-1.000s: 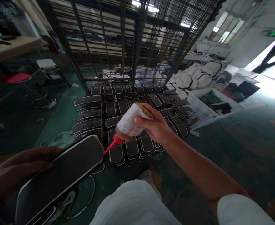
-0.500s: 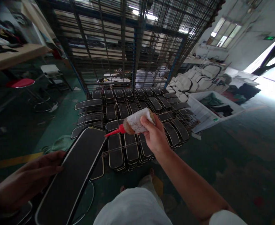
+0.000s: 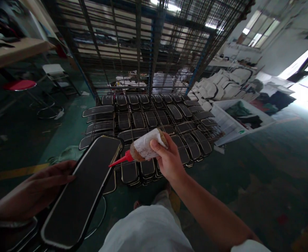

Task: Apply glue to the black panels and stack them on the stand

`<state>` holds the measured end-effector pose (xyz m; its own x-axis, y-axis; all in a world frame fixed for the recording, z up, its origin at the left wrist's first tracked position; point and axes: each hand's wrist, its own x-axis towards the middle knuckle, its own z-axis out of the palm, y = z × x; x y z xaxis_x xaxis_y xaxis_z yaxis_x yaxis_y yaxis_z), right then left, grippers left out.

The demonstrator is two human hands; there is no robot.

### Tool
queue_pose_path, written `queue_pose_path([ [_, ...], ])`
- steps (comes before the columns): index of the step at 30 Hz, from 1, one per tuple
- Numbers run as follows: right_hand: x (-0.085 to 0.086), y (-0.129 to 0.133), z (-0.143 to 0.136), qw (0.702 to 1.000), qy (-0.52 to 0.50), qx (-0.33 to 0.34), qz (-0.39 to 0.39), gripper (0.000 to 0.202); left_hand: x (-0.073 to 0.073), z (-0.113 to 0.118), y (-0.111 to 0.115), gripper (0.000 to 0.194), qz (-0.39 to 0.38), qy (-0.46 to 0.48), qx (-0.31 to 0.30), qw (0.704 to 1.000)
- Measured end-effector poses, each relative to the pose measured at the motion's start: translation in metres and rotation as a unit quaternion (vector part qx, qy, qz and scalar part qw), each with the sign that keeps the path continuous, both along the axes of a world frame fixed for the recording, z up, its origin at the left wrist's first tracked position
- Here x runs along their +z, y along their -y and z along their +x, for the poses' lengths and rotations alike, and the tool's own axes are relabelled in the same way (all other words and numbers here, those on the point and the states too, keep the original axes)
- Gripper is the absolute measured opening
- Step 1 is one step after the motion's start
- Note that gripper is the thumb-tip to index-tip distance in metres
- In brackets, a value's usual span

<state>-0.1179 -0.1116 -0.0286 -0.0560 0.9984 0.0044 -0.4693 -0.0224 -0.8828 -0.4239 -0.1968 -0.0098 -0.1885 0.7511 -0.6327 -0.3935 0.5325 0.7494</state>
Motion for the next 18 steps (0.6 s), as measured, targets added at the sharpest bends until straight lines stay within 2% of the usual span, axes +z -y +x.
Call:
queue_pose_path([
  [10, -0.010, 0.028, -0.008, 1.000, 0.001, 0.022, -0.012, 0.043, -0.011, -0.001, -0.007, 0.039, 0.026, 0.017, 0.004, 1.000],
  [18, -0.016, 0.042, -0.008, 0.996, 0.041, 0.078, -0.013, 0.049, -0.023, -0.009, -0.014, 0.033, 0.052, 0.023, -0.001, 0.998],
])
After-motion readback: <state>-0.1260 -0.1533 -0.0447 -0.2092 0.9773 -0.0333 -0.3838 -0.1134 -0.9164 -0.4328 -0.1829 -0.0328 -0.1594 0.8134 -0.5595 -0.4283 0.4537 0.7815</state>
